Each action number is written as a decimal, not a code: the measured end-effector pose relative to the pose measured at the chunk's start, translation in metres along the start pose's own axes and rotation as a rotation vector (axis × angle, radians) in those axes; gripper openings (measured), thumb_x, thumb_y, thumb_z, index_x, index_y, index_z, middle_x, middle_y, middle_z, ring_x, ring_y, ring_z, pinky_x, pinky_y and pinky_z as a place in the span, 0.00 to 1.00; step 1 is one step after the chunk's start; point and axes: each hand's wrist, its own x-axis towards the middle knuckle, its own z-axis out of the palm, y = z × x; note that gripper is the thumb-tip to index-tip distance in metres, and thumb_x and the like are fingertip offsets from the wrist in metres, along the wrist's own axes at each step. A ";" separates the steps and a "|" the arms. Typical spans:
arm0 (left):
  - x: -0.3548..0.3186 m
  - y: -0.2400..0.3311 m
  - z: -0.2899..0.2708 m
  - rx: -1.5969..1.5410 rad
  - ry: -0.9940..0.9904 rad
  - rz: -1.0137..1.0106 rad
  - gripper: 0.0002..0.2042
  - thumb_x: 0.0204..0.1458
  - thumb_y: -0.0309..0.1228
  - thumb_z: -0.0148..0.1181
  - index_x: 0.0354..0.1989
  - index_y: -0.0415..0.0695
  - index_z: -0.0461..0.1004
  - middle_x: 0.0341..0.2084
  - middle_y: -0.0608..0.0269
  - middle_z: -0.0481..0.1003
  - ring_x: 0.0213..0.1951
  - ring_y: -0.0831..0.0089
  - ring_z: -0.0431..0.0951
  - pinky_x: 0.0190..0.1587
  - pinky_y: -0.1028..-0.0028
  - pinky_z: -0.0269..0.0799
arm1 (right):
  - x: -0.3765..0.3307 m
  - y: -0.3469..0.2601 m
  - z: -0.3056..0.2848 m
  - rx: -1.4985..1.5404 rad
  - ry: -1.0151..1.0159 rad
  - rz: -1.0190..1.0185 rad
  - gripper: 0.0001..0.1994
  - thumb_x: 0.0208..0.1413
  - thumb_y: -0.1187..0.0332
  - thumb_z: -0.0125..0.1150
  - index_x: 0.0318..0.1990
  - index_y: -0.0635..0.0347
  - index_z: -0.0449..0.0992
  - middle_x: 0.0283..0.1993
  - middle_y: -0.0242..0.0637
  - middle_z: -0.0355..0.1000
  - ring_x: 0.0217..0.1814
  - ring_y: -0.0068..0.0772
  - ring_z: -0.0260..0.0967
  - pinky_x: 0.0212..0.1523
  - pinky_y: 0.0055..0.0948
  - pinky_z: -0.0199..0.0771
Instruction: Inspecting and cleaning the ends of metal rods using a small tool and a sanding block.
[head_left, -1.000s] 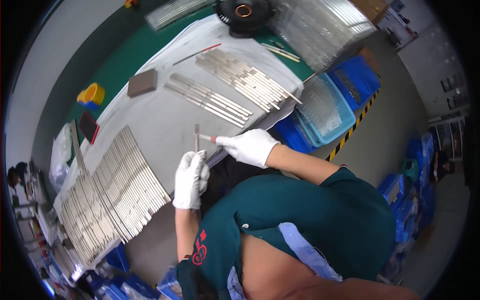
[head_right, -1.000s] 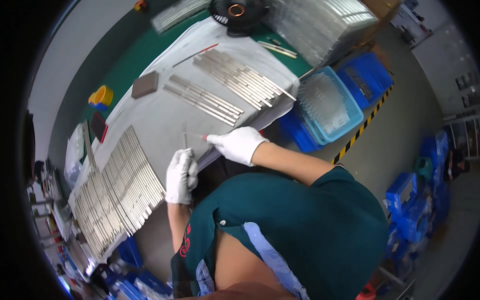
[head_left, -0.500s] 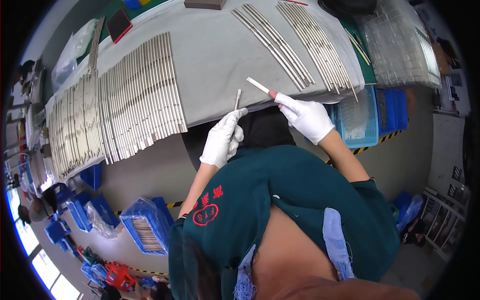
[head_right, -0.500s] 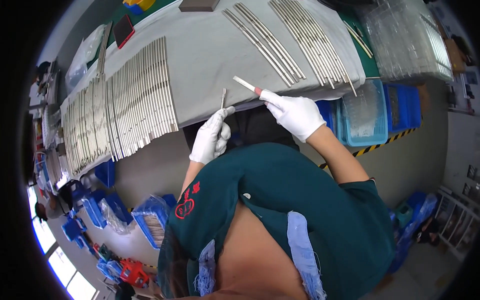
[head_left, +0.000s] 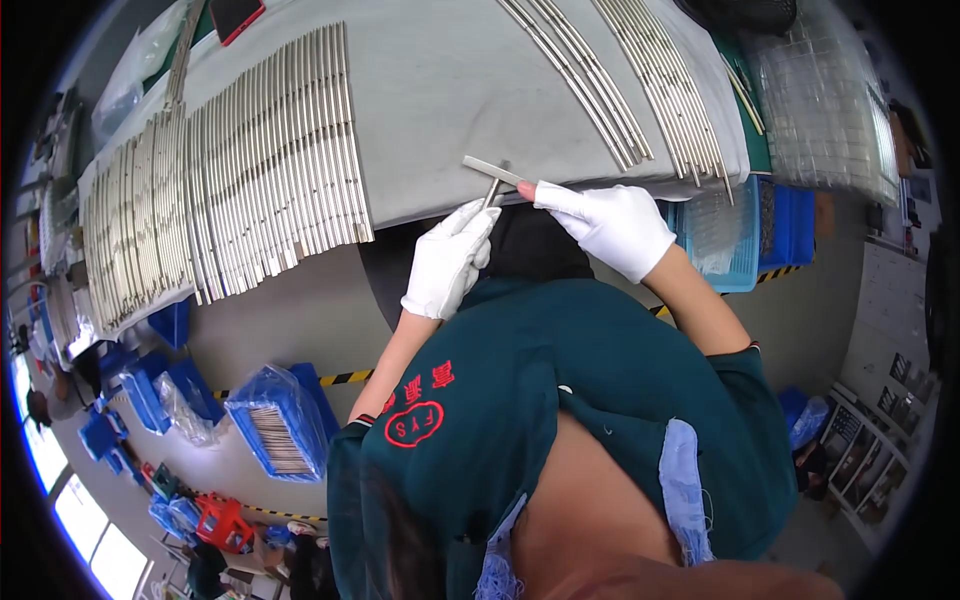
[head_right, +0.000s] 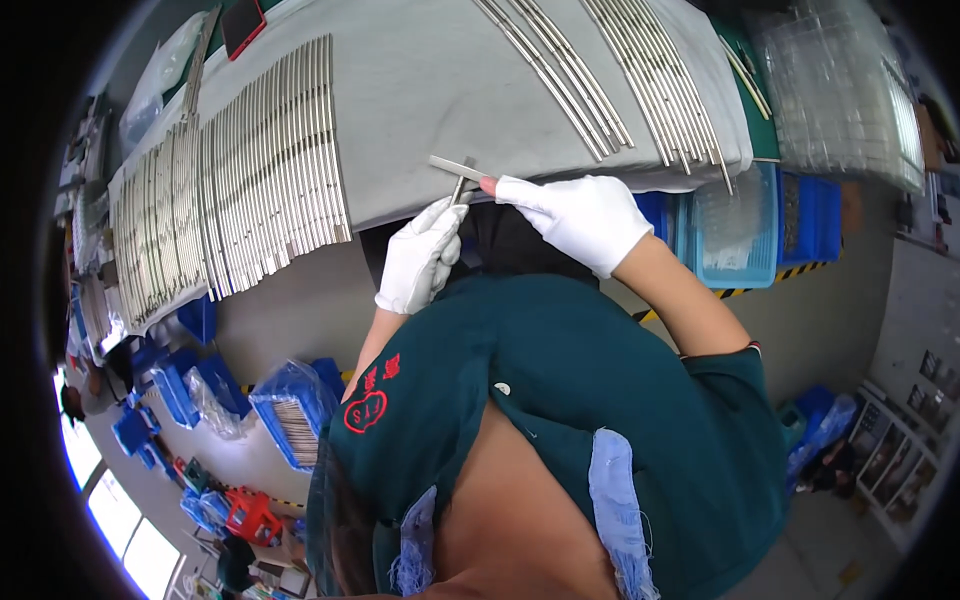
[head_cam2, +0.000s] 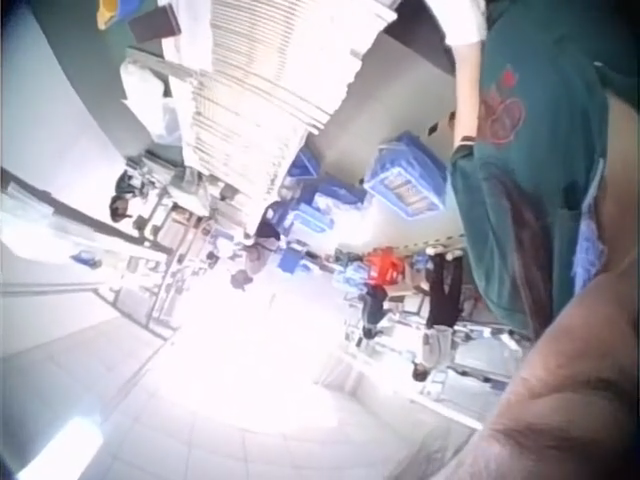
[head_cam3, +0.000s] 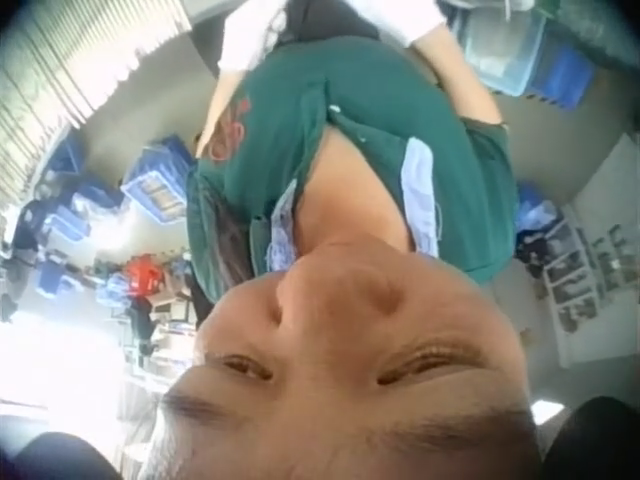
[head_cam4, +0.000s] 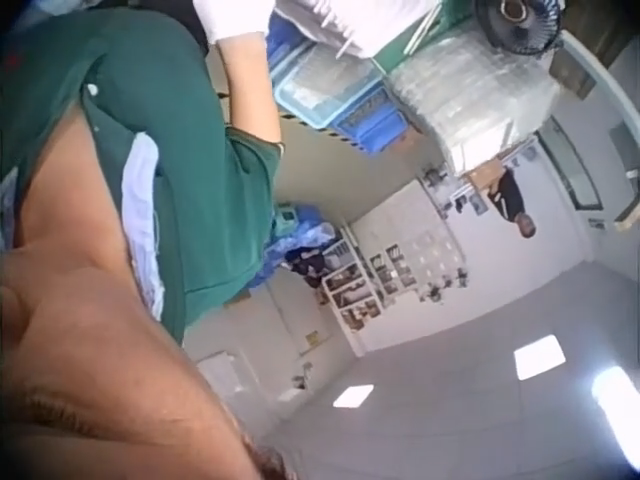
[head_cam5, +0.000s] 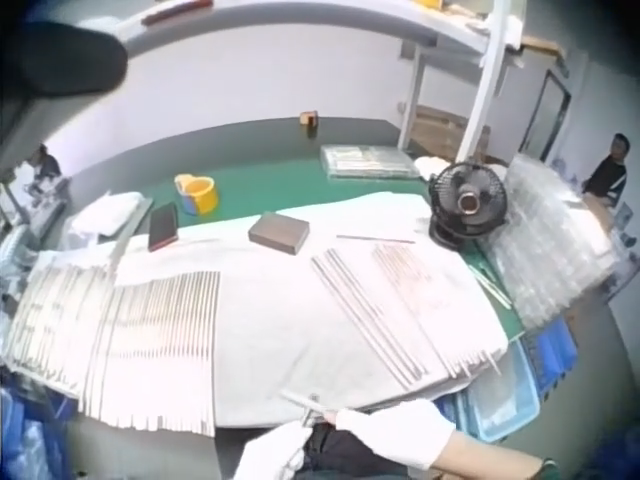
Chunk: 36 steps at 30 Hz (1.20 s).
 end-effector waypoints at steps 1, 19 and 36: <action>0.001 0.000 0.000 -0.008 0.003 -0.001 0.12 0.56 0.33 0.55 0.46 0.41 0.74 0.12 0.74 0.61 0.11 0.88 0.50 0.13 0.84 0.42 | -0.003 0.004 -0.001 0.014 0.014 -0.013 0.17 0.56 0.61 0.52 0.53 0.28 0.69 0.19 0.31 0.70 0.17 0.36 0.67 0.17 0.33 0.68; 0.000 0.002 -0.004 0.089 -0.030 -0.009 0.13 0.56 0.35 0.55 0.45 0.43 0.74 0.14 0.74 0.62 0.13 0.89 0.54 0.14 0.84 0.45 | 0.013 -0.007 0.006 0.117 -0.028 0.142 0.18 0.56 0.61 0.52 0.55 0.30 0.68 0.20 0.34 0.71 0.14 0.39 0.67 0.16 0.33 0.68; 0.000 0.005 -0.001 0.009 -0.090 -0.089 0.10 0.57 0.35 0.54 0.42 0.45 0.73 0.13 0.75 0.60 0.10 0.89 0.50 0.12 0.84 0.42 | -0.026 -0.003 0.022 0.072 0.150 0.088 0.18 0.52 0.65 0.57 0.52 0.30 0.73 0.12 0.34 0.65 0.10 0.34 0.63 0.12 0.30 0.62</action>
